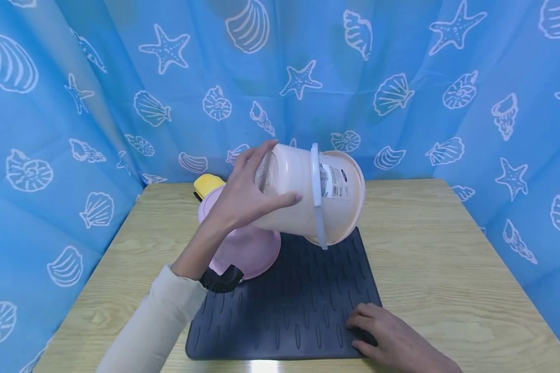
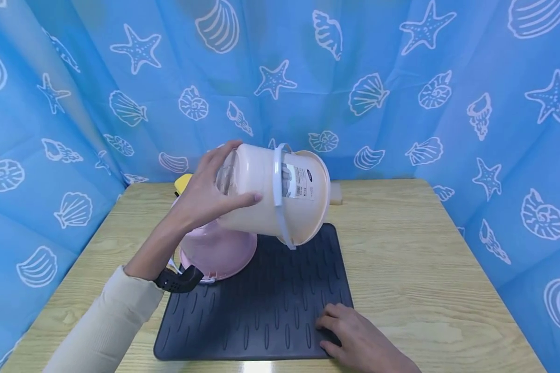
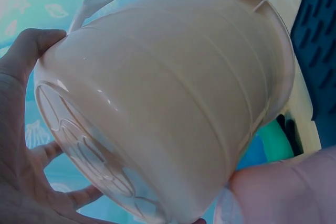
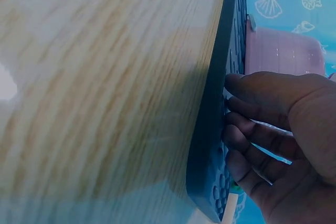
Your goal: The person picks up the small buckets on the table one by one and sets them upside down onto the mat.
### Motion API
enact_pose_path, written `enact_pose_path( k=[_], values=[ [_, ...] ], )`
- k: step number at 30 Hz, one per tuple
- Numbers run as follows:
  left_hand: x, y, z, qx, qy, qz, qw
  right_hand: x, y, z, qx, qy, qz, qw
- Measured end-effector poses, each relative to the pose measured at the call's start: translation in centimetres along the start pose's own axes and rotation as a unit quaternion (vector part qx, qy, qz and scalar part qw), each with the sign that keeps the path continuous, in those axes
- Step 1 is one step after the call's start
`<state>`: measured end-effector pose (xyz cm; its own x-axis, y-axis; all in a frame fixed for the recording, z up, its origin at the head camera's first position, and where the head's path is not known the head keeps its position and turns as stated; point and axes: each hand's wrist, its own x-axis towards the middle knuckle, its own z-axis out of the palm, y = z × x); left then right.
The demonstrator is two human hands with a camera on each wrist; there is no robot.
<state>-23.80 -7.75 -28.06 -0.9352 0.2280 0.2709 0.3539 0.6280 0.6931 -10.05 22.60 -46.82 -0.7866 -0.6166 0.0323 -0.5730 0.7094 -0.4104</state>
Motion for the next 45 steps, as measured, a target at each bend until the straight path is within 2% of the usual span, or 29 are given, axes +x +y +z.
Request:
enact_pose_path(
  k=[5, 11, 16, 22, 27, 33, 45],
  values=[
    [1.3, 0.8, 0.5, 0.045, -0.025, 0.007, 0.9987, 0.0, 0.1, 0.1, 0.004, 0.001, 0.003, 1.0000],
    [2.3, 1.6, 1.3, 0.072, -0.064, 0.005, 0.9954, -0.1, 0.2, 0.0, 0.029, -0.033, 0.034, 0.9984],
    [3.2, 2.2, 2.4, 0.097, -0.093, 0.000, 0.9909, -0.2, 0.4, 0.0, 0.032, -0.022, 0.019, 0.9990],
    [3.8, 2.5, 3.7, 0.131, -0.129, -0.011, 0.9829, -0.3, 0.4, 0.2, 0.021, 0.008, 0.000, 0.9997],
    [4.2, 2.9, 4.9, 0.170, -0.158, -0.020, 0.9726, -0.2, 0.3, 0.2, 0.024, -0.005, 0.017, 0.9996],
    [4.4, 3.5, 6.1, 0.225, -0.172, -0.025, 0.9588, -0.1, 0.2, 0.2, 0.028, -0.015, 0.030, 0.9990],
    [4.1, 4.2, 7.9, 0.262, -0.183, -0.076, 0.9444, -0.1, 0.1, 0.3, 0.021, -0.009, 0.027, 0.9994]
  ],
)
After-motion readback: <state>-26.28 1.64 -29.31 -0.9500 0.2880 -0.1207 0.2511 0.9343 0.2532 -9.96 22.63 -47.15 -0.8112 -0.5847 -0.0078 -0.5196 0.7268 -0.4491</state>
